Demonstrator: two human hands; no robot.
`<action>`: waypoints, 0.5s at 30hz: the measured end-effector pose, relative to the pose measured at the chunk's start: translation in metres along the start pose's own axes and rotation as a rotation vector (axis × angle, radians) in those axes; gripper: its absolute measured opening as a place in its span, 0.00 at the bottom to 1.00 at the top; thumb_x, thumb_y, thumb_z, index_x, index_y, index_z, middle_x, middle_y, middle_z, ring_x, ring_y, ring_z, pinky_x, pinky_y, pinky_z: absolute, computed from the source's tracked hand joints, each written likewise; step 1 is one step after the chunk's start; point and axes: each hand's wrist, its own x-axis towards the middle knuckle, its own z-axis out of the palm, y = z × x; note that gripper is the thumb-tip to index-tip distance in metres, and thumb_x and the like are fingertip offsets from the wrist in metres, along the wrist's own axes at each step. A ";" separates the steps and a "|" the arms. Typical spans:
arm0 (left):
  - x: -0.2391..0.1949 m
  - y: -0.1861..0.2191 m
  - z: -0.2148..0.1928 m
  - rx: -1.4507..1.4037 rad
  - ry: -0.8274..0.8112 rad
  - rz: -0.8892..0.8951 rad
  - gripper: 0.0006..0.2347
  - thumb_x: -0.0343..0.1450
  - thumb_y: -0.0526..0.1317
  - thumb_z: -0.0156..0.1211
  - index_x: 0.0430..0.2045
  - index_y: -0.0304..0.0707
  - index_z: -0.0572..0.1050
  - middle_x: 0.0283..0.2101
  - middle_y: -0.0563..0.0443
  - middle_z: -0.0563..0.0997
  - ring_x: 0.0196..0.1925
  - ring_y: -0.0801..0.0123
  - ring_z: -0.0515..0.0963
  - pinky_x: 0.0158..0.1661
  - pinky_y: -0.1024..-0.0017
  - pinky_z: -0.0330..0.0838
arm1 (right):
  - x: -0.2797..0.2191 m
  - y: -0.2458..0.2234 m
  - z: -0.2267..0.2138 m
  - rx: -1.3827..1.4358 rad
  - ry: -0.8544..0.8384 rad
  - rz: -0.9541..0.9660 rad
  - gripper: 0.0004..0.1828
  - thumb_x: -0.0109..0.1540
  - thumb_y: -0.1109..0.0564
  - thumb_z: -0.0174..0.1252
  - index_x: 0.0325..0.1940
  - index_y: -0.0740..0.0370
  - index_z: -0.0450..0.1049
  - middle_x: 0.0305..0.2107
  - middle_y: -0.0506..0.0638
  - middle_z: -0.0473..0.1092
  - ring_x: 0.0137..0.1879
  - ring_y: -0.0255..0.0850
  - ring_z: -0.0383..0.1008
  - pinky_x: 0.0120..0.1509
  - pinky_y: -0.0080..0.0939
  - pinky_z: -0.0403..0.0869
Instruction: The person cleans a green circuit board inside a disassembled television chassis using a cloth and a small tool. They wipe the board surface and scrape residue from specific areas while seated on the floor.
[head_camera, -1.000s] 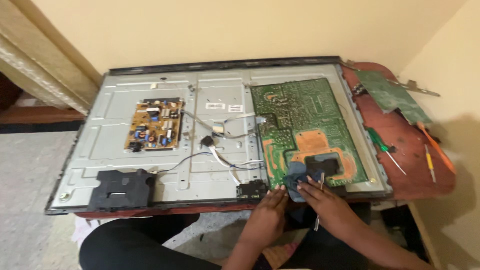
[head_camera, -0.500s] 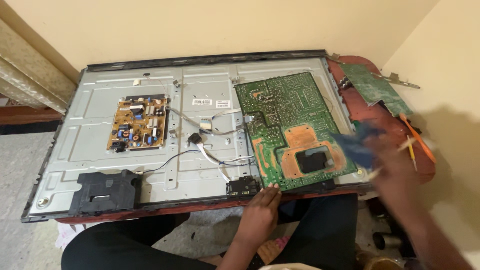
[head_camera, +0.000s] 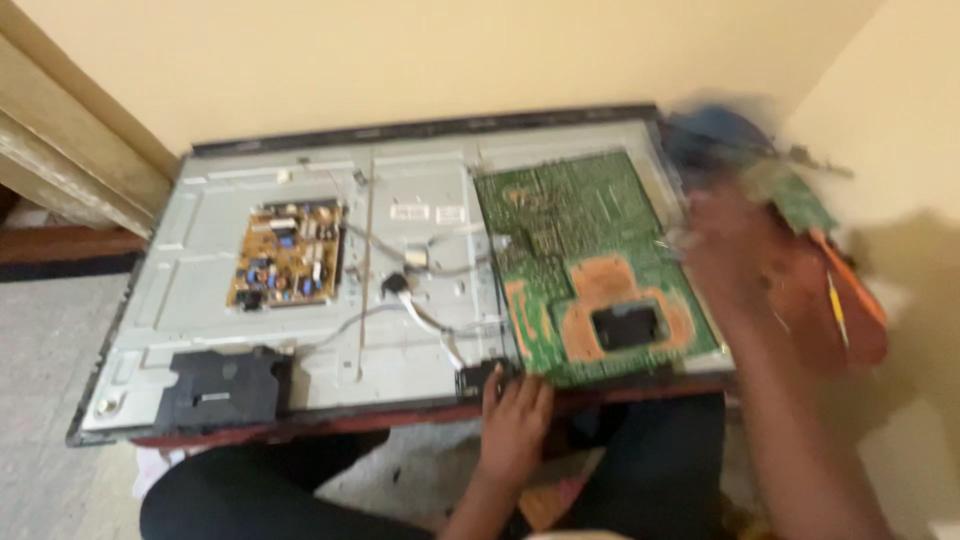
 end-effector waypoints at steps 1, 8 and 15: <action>-0.005 0.002 0.001 -0.002 0.007 0.004 0.13 0.66 0.34 0.54 0.44 0.36 0.75 0.48 0.46 0.79 0.51 0.60 0.78 0.65 0.47 0.59 | -0.016 -0.006 0.010 0.044 0.034 -0.019 0.19 0.59 0.66 0.55 0.54 0.62 0.77 0.46 0.62 0.71 0.51 0.55 0.74 0.51 0.50 0.72; 0.003 -0.001 -0.017 -0.058 0.008 -0.048 0.12 0.66 0.34 0.56 0.43 0.36 0.75 0.44 0.47 0.78 0.49 0.59 0.78 0.66 0.46 0.60 | -0.119 -0.018 0.040 1.126 0.419 0.725 0.27 0.75 0.37 0.41 0.68 0.53 0.73 0.41 0.50 0.70 0.44 0.37 0.72 0.49 0.36 0.71; 0.044 0.026 -0.008 -0.004 0.137 -0.140 0.19 0.68 0.49 0.61 0.43 0.29 0.77 0.38 0.39 0.75 0.42 0.48 0.75 0.57 0.41 0.61 | -0.209 -0.042 0.030 1.057 0.302 0.746 0.45 0.72 0.27 0.31 0.49 0.74 0.74 0.29 0.56 0.71 0.28 0.42 0.73 0.31 0.44 0.75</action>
